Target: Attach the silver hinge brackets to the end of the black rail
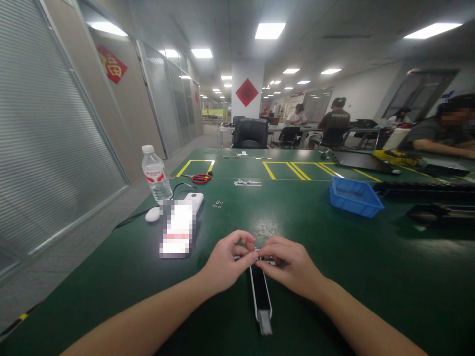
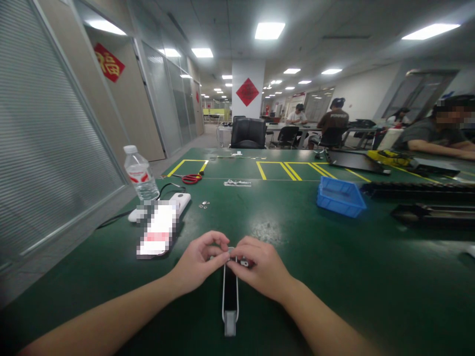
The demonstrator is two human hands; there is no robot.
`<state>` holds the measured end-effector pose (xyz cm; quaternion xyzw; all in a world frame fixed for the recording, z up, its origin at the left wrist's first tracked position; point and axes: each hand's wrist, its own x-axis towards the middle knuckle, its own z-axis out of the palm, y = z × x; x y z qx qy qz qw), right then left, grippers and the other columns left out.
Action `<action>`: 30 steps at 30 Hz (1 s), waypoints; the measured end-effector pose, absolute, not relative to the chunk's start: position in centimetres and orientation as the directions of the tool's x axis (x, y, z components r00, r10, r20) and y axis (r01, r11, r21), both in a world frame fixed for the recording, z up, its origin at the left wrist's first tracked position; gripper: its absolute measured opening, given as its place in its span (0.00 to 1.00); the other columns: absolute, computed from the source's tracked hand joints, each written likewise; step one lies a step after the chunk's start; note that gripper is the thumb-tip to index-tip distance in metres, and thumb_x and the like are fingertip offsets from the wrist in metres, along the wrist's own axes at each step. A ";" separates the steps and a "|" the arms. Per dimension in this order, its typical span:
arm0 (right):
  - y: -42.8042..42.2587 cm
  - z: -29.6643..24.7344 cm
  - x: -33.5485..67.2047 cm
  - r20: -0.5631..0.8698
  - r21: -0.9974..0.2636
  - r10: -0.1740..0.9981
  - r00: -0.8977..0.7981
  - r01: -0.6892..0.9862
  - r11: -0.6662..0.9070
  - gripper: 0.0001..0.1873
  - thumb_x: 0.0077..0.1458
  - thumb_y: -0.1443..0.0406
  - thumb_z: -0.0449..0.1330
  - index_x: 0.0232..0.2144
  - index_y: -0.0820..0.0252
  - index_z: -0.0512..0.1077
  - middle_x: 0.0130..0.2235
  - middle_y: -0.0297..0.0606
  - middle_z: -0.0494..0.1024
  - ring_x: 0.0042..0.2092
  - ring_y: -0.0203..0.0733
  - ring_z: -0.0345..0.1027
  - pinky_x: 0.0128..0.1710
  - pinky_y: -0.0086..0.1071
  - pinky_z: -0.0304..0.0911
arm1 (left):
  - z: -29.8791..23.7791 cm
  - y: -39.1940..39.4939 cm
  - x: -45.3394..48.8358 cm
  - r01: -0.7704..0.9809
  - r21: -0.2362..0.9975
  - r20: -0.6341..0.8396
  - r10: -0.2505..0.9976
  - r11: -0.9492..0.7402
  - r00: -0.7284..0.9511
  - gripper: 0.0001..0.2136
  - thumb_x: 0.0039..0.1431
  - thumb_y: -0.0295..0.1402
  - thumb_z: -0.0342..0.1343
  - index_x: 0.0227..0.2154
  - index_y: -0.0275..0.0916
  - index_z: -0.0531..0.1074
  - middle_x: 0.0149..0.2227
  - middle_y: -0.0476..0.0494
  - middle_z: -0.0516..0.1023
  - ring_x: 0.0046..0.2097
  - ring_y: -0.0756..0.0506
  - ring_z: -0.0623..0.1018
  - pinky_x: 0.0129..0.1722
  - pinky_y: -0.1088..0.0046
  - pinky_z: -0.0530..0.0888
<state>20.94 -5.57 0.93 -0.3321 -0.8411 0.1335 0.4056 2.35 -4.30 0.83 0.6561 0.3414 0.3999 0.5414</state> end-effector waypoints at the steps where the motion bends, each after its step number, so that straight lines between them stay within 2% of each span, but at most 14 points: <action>1: -5.5 1.0 21.0 0.585 -0.497 0.673 -0.453 0.455 0.739 0.05 0.56 0.66 0.58 0.32 0.59 0.74 0.29 0.36 0.73 0.26 0.33 0.62 0.25 0.27 0.61 | 0.9 -4.3 2.3 0.031 0.981 0.156 0.881 -0.189 0.447 0.10 0.53 0.31 0.58 0.38 0.37 0.66 0.34 0.49 0.71 0.33 0.50 0.76 0.33 0.74 0.73; 5: -4.8 1.2 22.2 0.514 -0.514 0.730 -0.450 0.520 0.682 0.06 0.55 0.66 0.57 0.32 0.59 0.74 0.29 0.36 0.72 0.25 0.32 0.60 0.25 0.27 0.58 | 1.4 -3.8 1.5 0.224 0.906 0.239 0.870 -0.360 0.431 0.06 0.55 0.30 0.55 0.36 0.36 0.68 0.33 0.47 0.73 0.34 0.48 0.76 0.35 0.70 0.72; 8: -3.8 1.0 23.4 0.414 -0.526 0.804 -0.426 0.609 0.594 0.07 0.55 0.64 0.57 0.31 0.59 0.75 0.28 0.35 0.71 0.24 0.32 0.58 0.25 0.27 0.56 | 1.4 -3.0 0.6 0.472 0.697 0.352 0.831 -0.540 0.431 0.04 0.54 0.28 0.54 0.33 0.37 0.71 0.34 0.46 0.73 0.37 0.46 0.73 0.39 0.67 0.70; 11: -3.1 0.5 24.3 0.308 -0.540 0.842 -0.443 0.647 0.538 0.07 0.54 0.64 0.58 0.31 0.60 0.76 0.29 0.35 0.71 0.25 0.32 0.58 0.25 0.27 0.56 | 1.1 -2.4 -0.1 0.603 0.542 0.328 0.808 -0.585 0.490 0.06 0.55 0.28 0.54 0.36 0.39 0.71 0.38 0.45 0.75 0.42 0.44 0.72 0.43 0.64 0.67; 14: -2.9 0.1 24.5 0.245 -0.564 0.846 -0.474 0.640 0.522 0.07 0.54 0.64 0.59 0.32 0.59 0.77 0.30 0.35 0.71 0.27 0.33 0.60 0.26 0.27 0.57 | 0.8 -2.3 -0.2 0.642 0.464 0.287 0.789 -0.610 0.543 0.06 0.57 0.29 0.52 0.36 0.41 0.72 0.39 0.47 0.76 0.43 0.44 0.72 0.43 0.64 0.64; 18: -2.8 -0.1 24.3 0.233 -0.585 0.849 -0.474 0.629 0.512 0.07 0.55 0.64 0.60 0.32 0.59 0.77 0.29 0.35 0.70 0.28 0.34 0.61 0.28 0.28 0.58 | 1.0 -2.7 0.0 0.644 0.422 0.262 0.766 -0.638 0.588 0.06 0.57 0.28 0.52 0.35 0.41 0.73 0.37 0.49 0.77 0.42 0.45 0.72 0.42 0.65 0.61; 30: -2.7 -0.5 24.2 0.202 -0.625 0.864 -0.461 0.619 0.476 0.06 0.55 0.65 0.61 0.32 0.59 0.77 0.29 0.34 0.70 0.29 0.34 0.62 0.28 0.28 0.59 | 1.0 -2.7 0.1 0.634 0.411 0.267 0.751 -0.655 0.603 0.05 0.58 0.30 0.52 0.34 0.41 0.73 0.36 0.48 0.77 0.42 0.45 0.72 0.42 0.66 0.60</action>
